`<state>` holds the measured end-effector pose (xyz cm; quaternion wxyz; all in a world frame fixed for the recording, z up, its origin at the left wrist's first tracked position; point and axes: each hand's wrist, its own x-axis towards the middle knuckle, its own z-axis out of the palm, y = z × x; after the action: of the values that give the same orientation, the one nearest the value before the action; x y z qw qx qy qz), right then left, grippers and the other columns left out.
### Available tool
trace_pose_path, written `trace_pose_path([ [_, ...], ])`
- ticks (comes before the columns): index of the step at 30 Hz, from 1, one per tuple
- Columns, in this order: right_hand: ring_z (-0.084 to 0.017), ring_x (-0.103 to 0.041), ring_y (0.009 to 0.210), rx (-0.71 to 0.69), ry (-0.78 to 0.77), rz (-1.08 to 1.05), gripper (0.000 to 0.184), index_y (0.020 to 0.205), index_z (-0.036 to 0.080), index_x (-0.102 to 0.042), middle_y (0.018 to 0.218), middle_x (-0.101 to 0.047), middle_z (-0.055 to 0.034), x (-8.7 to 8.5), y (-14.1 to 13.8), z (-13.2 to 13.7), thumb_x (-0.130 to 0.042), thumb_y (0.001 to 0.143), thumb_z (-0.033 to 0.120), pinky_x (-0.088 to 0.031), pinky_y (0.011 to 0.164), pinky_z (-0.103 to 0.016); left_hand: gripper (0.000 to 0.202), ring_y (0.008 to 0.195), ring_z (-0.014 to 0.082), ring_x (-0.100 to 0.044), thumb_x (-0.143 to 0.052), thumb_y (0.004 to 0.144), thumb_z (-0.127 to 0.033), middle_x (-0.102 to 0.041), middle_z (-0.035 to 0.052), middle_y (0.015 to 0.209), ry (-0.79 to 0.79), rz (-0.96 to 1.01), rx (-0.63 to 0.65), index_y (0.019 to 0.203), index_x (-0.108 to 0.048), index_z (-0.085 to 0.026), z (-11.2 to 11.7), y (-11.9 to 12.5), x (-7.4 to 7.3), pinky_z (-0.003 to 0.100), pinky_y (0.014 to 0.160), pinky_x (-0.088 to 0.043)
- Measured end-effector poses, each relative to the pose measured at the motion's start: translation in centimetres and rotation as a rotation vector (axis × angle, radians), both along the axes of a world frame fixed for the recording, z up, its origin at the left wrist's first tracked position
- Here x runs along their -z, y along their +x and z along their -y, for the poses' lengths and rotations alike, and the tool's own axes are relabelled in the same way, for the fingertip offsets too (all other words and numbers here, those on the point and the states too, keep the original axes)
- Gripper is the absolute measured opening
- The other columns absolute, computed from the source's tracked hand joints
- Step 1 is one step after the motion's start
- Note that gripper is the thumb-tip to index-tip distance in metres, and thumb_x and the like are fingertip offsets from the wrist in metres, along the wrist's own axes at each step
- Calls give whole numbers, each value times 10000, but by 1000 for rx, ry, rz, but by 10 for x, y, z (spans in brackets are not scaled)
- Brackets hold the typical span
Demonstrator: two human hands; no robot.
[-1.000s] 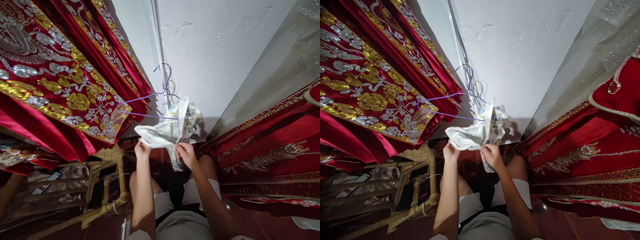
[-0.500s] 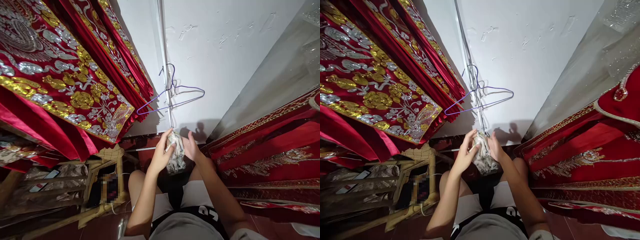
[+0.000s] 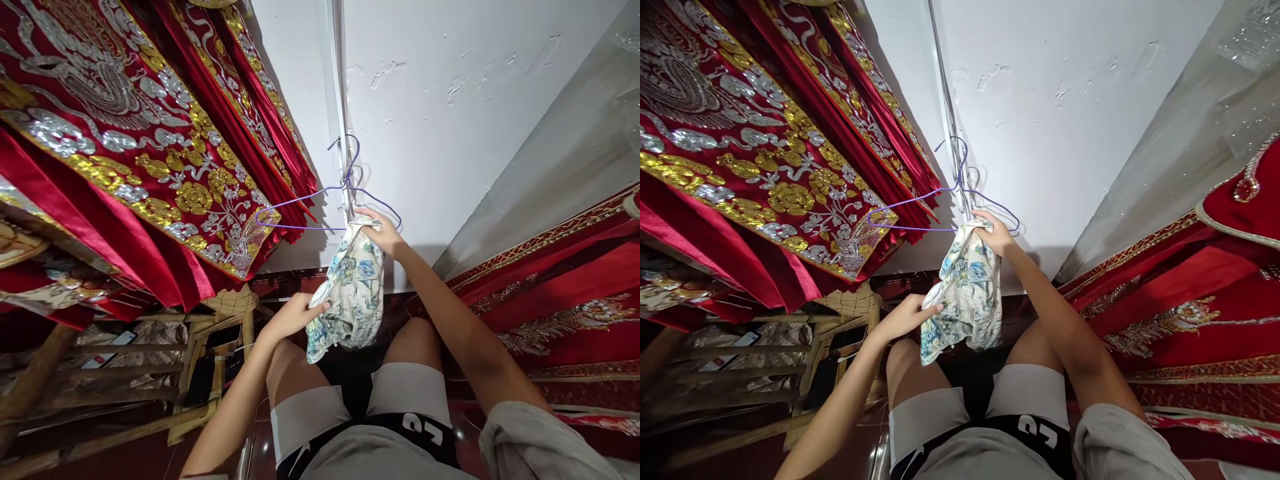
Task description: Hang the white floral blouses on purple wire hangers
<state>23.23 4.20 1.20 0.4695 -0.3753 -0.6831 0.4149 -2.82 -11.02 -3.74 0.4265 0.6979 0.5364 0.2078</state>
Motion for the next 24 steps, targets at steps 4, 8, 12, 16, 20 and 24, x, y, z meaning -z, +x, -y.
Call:
trace_pose_path([
  [4, -214, -561, 795, 45, -48, 115, 199, 739, 209, -614, 793, -647, -40, 31, 3, -13, -611, 811, 394, -461, 802, -344, 453, 409, 107, -305, -759, 756, -425, -432, -21, 425, 17, -115, -121, 447, -513, -204, 1, -27, -17, 260, 473, -195],
  [8, -151, -396, 635, 166, -19, 152, 283, 622, 220, -470, 607, -448, 24, 34, 31, 4, -611, 808, 380, -334, 602, -292, 271, 450, 168, -437, -819, 574, -274, -584, 34, 505, 240, 17, -361, 450, -579, -246, -14, -38, -36, 272, 507, -286],
  [12, -134, -336, 622, 226, -45, 112, 358, 592, 225, -389, 591, -349, 41, 12, 63, 28, -637, 799, 379, -266, 568, -290, 217, 578, 219, -541, -693, 712, -324, -666, 70, 660, 430, -214, -297, 532, -605, -242, -49, -41, -65, 304, 612, -384],
  [16, -136, -334, 634, 213, -37, 143, 364, 598, 224, -404, 612, -360, 36, -4, 79, 36, -643, 797, 413, -267, 584, -294, 170, 554, 211, -517, -621, 737, -265, -606, 39, 607, 387, -344, -173, 577, -577, -229, -82, -33, -96, 322, 645, -405],
  [20, -138, -331, 608, 130, 57, 211, 378, 561, 227, -386, 574, -356, 32, -1, 76, 40, -615, 804, 402, -287, 582, -297, 72, 841, 255, -625, -557, 750, -175, -697, 94, 932, 663, -239, -20, 714, -618, -192, -92, -4, -118, 352, 832, -472],
  [24, -166, -428, 600, 100, 119, 214, 132, 760, 216, -655, 569, -465, 23, 2, 68, 55, -597, 808, 325, -362, 592, -301, 377, 983, 241, -657, -515, 814, -127, -712, 91, 1137, 761, -50, -64, 1158, -660, -182, -98, 17, -118, 373, 962, -479],
])
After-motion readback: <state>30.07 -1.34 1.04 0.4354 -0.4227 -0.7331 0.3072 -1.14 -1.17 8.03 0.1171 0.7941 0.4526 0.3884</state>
